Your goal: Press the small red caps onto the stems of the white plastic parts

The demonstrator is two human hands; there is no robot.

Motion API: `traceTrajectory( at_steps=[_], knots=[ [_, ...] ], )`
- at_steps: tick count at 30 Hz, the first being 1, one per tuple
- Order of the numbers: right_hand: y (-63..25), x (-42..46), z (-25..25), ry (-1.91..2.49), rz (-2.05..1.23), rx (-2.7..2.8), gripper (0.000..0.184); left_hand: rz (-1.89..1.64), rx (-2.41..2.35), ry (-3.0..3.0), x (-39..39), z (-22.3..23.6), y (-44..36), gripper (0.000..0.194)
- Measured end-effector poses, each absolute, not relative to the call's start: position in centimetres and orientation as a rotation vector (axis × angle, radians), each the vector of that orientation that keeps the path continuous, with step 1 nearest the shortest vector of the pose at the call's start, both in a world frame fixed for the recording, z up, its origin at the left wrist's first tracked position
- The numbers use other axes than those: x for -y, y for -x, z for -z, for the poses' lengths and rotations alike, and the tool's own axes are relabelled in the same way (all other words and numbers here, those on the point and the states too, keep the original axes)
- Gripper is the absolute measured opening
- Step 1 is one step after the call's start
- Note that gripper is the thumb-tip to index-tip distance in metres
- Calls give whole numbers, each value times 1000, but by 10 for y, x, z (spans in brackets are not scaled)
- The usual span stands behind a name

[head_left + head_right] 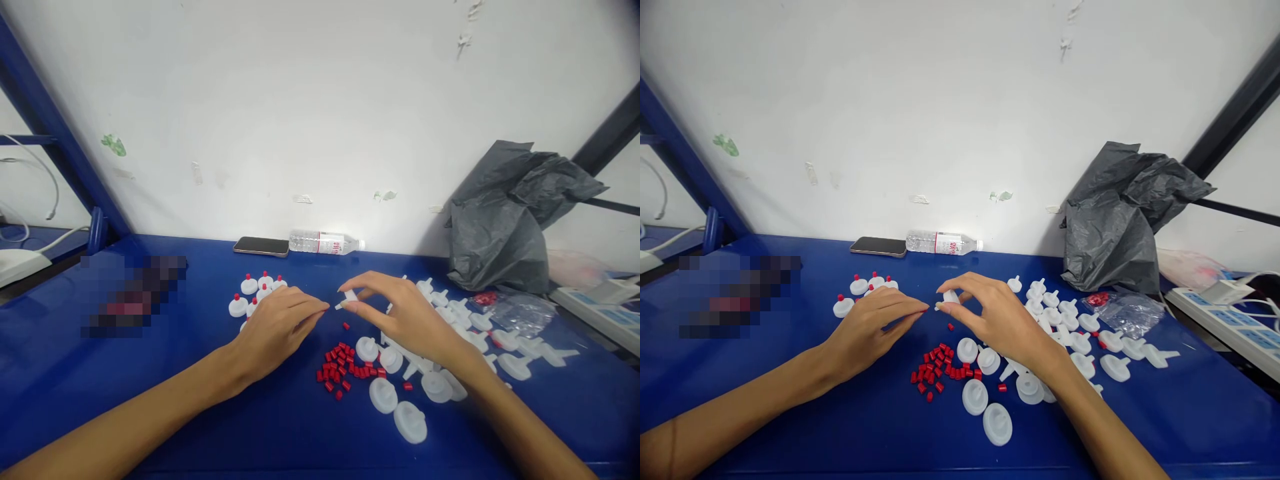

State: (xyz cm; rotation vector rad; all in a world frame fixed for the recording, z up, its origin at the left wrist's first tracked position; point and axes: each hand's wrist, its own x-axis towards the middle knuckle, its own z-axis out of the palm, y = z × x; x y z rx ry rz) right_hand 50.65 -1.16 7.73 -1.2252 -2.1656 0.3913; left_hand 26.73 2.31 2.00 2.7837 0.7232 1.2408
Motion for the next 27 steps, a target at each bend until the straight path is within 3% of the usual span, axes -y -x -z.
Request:
traceTrajectory(
  at_steps=[7, 20, 27],
  knots=[
    [-504, 10, -71, 1152, -526, 2143, 25, -1327, -598, -2781, -21, -21, -267, 14],
    [-505, 11, -70, 1072, -1109, 1838, 28, -1379, -575, -2397, -16, -34, -270, 10],
    [-503, 12, -66, 1002, -1179, 1775, 31, -1331, -619, -2237, -13, -40, -270, 9]
  ],
)
